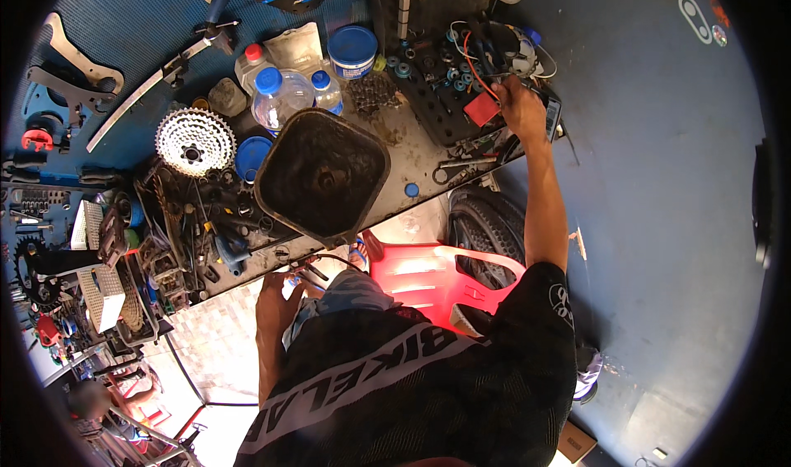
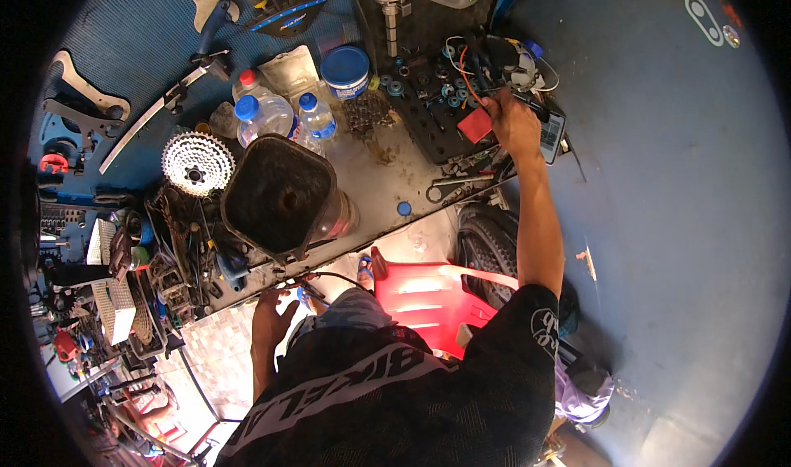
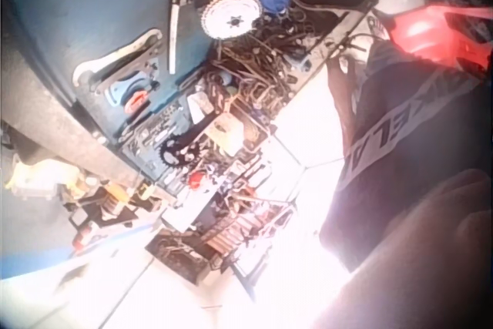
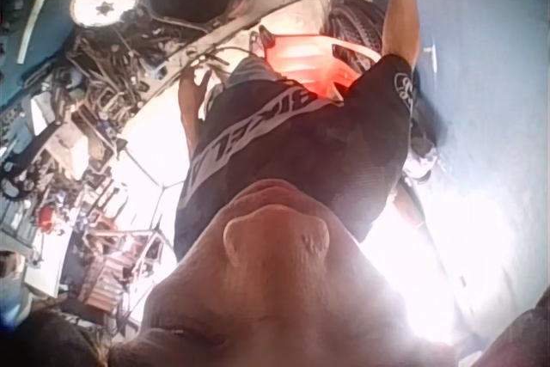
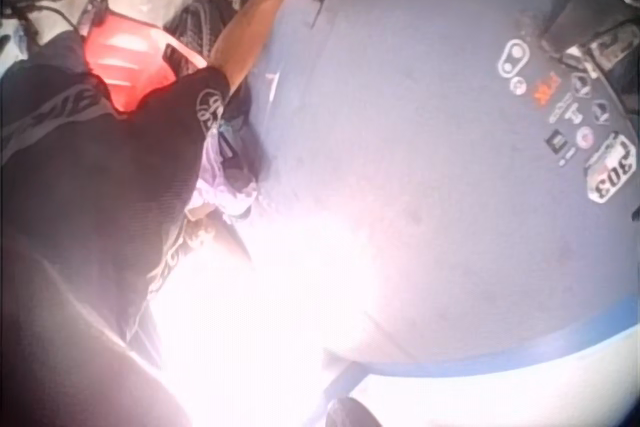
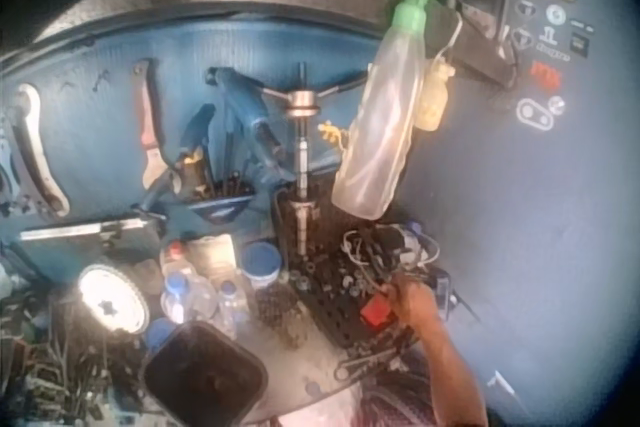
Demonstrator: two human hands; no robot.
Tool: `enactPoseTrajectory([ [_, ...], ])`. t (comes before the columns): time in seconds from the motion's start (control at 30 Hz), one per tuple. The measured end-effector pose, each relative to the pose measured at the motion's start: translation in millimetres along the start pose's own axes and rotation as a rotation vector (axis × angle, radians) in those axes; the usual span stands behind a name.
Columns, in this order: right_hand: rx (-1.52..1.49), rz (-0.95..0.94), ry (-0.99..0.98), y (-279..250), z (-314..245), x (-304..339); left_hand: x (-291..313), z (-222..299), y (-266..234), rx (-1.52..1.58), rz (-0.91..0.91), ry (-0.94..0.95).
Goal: The person searches through drawers and bins for small parts, then installs a headset bearing into the bicycle frame's head tube. They handle the frame and parts repeatedly, moving between the workbench and the frame.
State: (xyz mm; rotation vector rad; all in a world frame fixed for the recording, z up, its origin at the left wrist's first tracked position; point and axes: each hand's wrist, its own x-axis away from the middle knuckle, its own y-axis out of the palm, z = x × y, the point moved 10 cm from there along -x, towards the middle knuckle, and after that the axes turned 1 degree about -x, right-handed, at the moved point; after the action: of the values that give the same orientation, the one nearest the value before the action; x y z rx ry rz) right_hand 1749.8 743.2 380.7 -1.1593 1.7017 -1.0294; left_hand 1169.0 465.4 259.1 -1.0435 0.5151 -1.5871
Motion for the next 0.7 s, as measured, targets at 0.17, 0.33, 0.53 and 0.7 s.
enactPoseTrajectory([
  [0.17,0.066,-0.012,-0.011,1,-15,6,2,-2,0,0.020,0.014,0.043],
  [0.33,0.022,0.009,-0.056,4,-19,5,3,5,-6,0.059,0.026,0.003],
  [0.53,-0.069,0.033,-0.042,11,-23,1,8,-7,-4,0.020,0.040,0.053],
  [0.7,-0.162,-0.005,-0.087,22,-23,-5,9,-11,-5,0.049,0.047,-0.015],
])
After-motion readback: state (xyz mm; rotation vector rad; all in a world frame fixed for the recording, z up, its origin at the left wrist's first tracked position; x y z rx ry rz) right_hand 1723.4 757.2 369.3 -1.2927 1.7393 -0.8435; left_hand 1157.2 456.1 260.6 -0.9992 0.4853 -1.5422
